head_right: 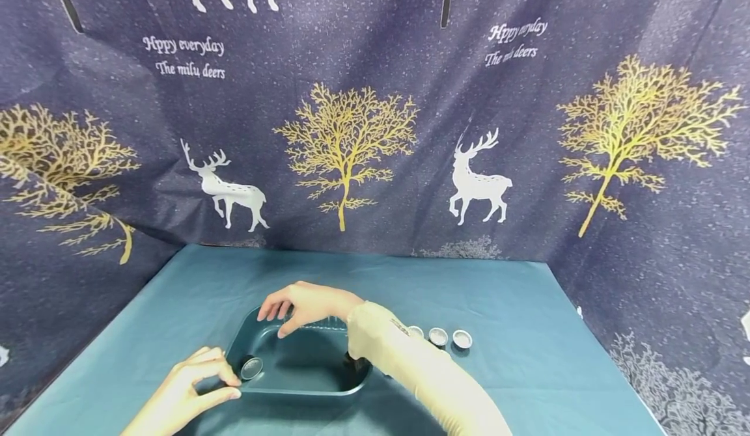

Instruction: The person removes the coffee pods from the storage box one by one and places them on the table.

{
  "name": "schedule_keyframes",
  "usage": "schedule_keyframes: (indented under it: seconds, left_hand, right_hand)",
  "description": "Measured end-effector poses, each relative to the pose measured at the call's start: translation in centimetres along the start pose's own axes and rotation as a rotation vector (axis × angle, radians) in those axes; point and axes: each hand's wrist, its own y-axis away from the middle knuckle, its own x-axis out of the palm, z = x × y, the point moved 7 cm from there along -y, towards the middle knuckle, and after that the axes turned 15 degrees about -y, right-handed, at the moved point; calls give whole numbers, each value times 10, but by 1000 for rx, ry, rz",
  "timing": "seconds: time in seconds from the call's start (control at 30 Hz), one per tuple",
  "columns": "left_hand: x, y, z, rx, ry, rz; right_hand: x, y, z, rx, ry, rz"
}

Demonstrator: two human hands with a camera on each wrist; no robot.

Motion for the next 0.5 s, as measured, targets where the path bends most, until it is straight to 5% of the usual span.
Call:
schedule_keyframes:
  seconds: [0.5]
  left_hand:
    - [-2, -1, -2, 52, 12, -22]
  right_hand:
    - [34, -27, -19, 2, -54, 38]
